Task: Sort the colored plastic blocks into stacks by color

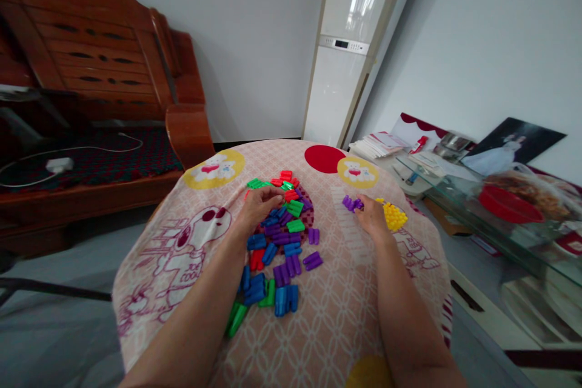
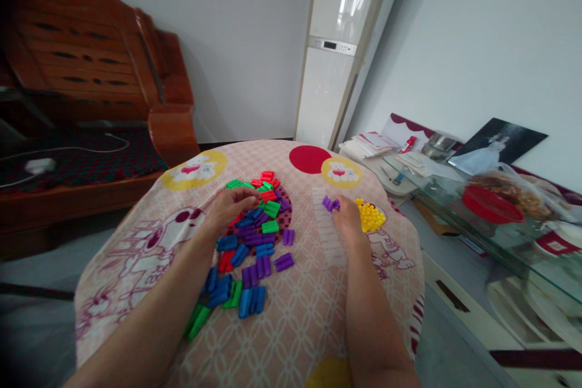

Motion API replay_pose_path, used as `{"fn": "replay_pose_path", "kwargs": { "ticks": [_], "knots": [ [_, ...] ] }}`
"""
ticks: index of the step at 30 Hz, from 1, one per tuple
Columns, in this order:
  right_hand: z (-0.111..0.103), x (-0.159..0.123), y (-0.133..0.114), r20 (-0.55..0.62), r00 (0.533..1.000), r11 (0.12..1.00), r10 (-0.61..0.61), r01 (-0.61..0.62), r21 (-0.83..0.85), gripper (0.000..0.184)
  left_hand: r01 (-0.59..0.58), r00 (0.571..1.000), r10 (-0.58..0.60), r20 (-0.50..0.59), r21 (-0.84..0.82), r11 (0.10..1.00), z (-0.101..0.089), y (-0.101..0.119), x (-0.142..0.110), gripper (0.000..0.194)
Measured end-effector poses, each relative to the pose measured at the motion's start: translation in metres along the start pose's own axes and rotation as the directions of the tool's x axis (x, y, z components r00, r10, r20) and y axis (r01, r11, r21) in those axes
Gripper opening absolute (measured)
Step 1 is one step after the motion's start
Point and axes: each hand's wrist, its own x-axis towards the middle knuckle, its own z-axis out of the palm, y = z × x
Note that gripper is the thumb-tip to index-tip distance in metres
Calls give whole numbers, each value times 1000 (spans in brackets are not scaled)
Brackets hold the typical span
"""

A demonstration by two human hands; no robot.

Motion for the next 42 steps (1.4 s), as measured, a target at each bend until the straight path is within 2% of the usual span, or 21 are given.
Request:
{"fn": "replay_pose_path", "kwargs": {
  "ticks": [5,11,20,23,25,27,29,31,33,36,39,42],
  "knots": [
    [7,2,1,15,1000,998,22,-23,63,50,21,1000,-21,-2,-30,999,0,-1,1,34],
    [9,3,6,31,999,987,14,-19,161,51,35,999,-35,-16,17,999,-2,-2,0,35],
    [10,2,5,31,1000,992,-2,-2,126,57,37,999,-39,-33,-51,998,-9,-9,2,38],
    [7,-1,1,-30,999,998,-12,14,62,58,14,996,-25,-89,-121,993,-17,-10,2,37],
    [5,-2,-3,-134,991,1000,-5,7,16,54,4,994,-17,-110,-120,993,-21,-9,2,36],
    [3,-4,-10,-237,971,1000,8,-2,24,47,-12,995,9,-96,-29,999,-21,-9,3,33],
    [4,-7,-20,-274,962,996,-11,34,79,39,-50,998,56,-41,144,988,-18,-10,3,28],
    [8,-10,-33,-232,969,982,-83,120,148,37,-98,995,92,33,348,932,-11,-11,3,24],
    [17,-14,-47,-152,969,949,-195,225,220,38,-146,989,115,91,523,840,-3,-12,2,22],
    [35,-22,-67,-51,928,873,-368,364,326,44,-195,981,133,144,666,720,3,-15,1,24],
    [54,-29,-84,48,885,833,-462,415,367,51,-176,984,142,107,706,686,0,-16,2,25],
    [64,-32,-93,135,867,842,-480,412,349,53,-116,982,187,-22,708,697,-9,-18,3,31]
  ]
}}
